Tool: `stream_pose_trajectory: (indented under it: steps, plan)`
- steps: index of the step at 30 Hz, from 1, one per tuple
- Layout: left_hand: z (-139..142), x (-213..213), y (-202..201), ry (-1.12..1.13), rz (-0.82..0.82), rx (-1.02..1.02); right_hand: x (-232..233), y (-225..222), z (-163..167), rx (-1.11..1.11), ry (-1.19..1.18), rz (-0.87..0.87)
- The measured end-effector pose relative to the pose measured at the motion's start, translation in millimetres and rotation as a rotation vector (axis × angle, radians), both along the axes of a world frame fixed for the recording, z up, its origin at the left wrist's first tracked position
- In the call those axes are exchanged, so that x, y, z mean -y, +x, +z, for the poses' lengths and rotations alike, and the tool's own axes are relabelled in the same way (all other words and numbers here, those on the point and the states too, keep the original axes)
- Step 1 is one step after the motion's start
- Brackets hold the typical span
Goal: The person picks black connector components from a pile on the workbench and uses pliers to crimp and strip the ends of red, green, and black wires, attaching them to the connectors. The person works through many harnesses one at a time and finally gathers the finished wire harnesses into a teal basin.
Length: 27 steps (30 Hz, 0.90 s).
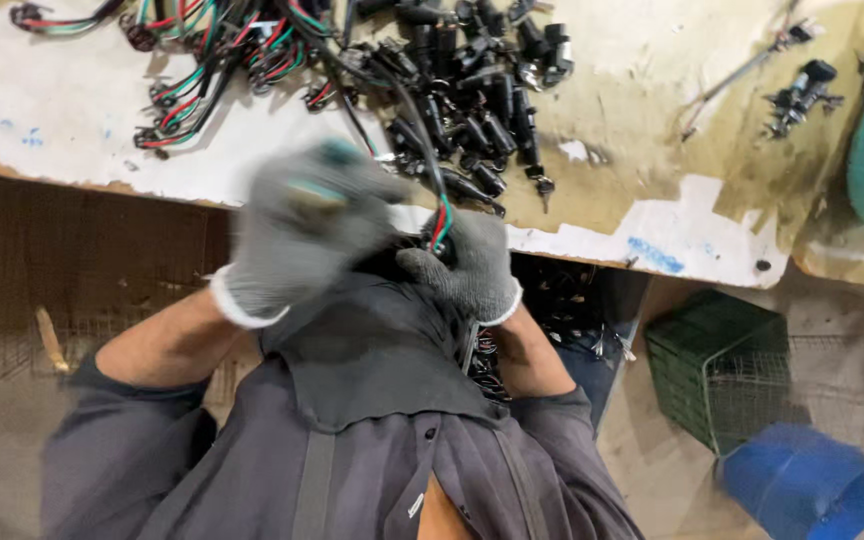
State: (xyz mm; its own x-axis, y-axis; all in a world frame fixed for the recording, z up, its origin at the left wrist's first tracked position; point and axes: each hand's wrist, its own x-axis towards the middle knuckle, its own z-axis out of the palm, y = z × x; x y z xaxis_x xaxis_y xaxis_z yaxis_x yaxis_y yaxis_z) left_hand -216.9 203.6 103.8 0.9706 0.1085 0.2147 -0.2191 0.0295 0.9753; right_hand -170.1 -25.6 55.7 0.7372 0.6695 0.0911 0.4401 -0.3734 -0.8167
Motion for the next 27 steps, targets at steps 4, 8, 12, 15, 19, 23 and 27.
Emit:
stream_pose_trajectory:
  steps: [4, 8, 12, 15, 19, 23, 27]
  plan:
    - [-43.1, 10.5, -42.9, -0.454, 0.119, -0.149, -18.7, -6.8, -1.0, 0.208, -0.295, 0.205]
    - [-56.0, 31.5, -51.3, -0.288, -0.843, -0.134, -27.8, -8.6, -1.2, 0.316, -0.385, 0.382]
    - [-10.3, 43.4, -42.0, -0.162, -1.165, 0.141, -20.6, -15.3, -8.3, 0.286, -0.398, 0.606]
    - [5.8, 23.3, -17.9, 0.374, -0.259, 0.289, -13.8, -21.7, -25.9, 0.314, -0.442, 0.656]
    - [-32.8, 2.3, 16.2, 1.054, 0.315, -0.005, -0.2, -35.9, -51.3, 0.287, -0.539, 0.626]
    - [-77.0, 2.5, 10.9, 1.157, 0.387, -0.160, 18.8, -49.5, -52.9, 0.163, -0.540, 0.490]
    - [-100.2, 13.6, 13.0, 1.173, 0.449, -0.315, 28.3, -35.3, -29.9, 0.143, -0.358, 0.209]
